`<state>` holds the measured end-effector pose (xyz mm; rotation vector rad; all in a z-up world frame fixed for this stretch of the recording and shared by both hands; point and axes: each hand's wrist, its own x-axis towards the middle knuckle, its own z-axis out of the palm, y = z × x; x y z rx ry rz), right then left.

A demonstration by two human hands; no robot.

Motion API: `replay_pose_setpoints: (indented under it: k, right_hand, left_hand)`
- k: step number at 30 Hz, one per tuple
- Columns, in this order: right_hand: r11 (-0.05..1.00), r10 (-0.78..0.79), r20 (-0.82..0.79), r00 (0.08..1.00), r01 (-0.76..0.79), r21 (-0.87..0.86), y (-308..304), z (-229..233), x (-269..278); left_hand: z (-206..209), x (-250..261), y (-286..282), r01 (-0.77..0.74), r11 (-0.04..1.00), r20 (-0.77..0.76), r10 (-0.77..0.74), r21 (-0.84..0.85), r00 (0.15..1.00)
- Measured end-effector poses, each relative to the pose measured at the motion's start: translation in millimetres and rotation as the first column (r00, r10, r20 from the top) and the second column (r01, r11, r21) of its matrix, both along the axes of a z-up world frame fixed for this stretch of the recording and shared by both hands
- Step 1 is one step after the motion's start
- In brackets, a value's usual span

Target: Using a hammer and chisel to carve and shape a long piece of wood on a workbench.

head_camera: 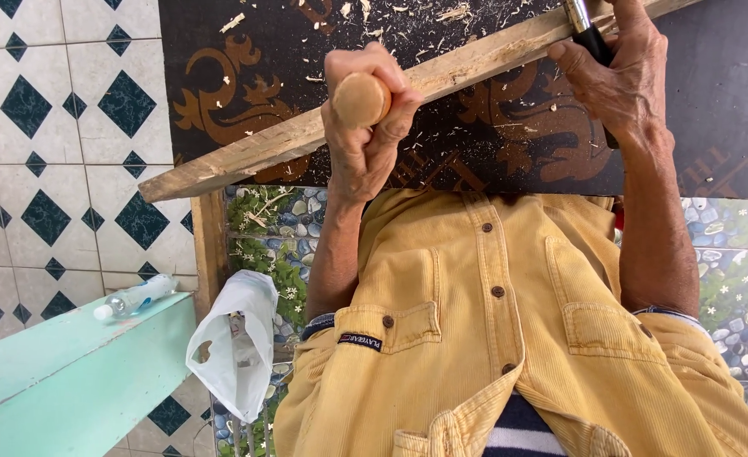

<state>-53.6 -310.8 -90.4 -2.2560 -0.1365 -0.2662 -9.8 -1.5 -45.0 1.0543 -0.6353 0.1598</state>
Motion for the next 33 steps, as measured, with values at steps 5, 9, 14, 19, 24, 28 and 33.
replay_pose_setpoints:
  k: [5,9,14,19,24,28,33]
  right_hand:
    - [0.997,0.043,0.098,0.994,-0.049,0.053,12,12,3]
    - [0.995,0.024,0.092,0.996,-0.033,0.098,17,31,-7]
    - [0.979,0.079,0.186,0.979,-0.111,0.168,28,67,-19]
    - [0.983,0.098,0.293,0.951,-0.138,0.119,21,76,-36]
    - [0.959,0.201,0.448,0.871,-0.269,0.093,21,122,-49]
    - [0.985,0.169,0.308,0.936,-0.156,-0.068,14,148,-65]
    - [0.961,0.162,0.084,0.983,-0.138,-0.239,19,182,-70]
  left_hand:
    - [29,2,-1,-0.135,0.972,0.107,0.116,0.191,0.987]
    - [13,2,-1,-0.186,0.953,0.12,0.161,0.241,0.98]
    - [22,-1,-3,-0.074,0.98,0.086,0.059,0.186,0.995]
    - [21,-1,-2,-0.151,0.945,0.17,0.104,0.292,0.98]
    - [9,-1,-3,-0.197,0.892,0.191,0.128,0.407,0.973]
    - [1,1,-3,-0.208,0.848,0.148,0.154,0.488,0.977]
    - [0,1,-4,-0.185,0.863,0.132,0.138,0.47,0.982]
